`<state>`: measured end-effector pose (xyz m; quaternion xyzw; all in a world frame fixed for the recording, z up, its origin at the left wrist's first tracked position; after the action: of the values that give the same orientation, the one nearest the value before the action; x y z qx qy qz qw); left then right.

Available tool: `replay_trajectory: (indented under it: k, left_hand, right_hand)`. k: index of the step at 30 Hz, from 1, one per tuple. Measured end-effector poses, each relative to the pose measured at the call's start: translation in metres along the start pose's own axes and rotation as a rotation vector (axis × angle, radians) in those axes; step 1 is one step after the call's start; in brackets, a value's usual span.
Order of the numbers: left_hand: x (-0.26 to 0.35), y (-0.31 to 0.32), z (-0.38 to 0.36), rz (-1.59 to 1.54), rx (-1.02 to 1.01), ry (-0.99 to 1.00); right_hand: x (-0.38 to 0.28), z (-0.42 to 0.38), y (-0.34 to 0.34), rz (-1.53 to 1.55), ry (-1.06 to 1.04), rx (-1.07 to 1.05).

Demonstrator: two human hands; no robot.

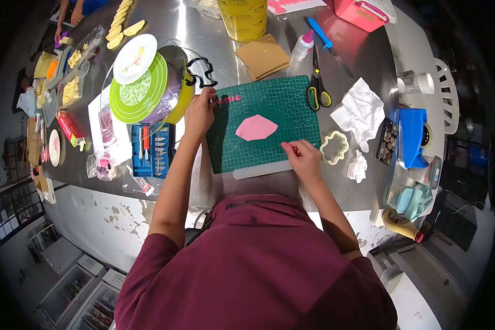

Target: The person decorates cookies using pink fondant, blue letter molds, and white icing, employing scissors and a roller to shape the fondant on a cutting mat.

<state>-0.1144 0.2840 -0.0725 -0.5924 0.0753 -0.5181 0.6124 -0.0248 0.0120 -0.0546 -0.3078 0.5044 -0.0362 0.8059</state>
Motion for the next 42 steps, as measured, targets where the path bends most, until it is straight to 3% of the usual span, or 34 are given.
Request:
replay_trajectory:
  k: [22, 34, 37, 42]
  left_hand:
    - [-0.014, 0.012, 0.013, -0.233, -0.092, 0.017]
    - [0.003, -0.016, -0.020, -0.418, 0.024, -0.182]
    - [0.021, -0.015, -0.048, -0.600, 0.019, -0.239]
    - [0.083, 0.000, -0.101, -0.890, -0.161, -0.347]
  right_hand:
    - [-0.004, 0.002, 0.009, 0.008, -0.027, -0.067]
    - [-0.001, -0.002, 0.009, 0.042, 0.005, -0.063]
    - [-0.001, -0.008, 0.010, 0.150, 0.176, -0.123]
    - [-0.004, -0.036, 0.032, 0.620, 0.511, -0.305]
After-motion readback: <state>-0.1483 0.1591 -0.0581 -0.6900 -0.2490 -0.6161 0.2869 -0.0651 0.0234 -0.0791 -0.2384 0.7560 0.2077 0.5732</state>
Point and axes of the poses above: each hand's wrist, its own z-axis towards the middle knuckle, its own y-axis out of the palm, x = y × z, the point moved 8 cm from there along z, towards the middle knuckle, and after that the axes turned 12 degrees about x, right-handed, at the moved point
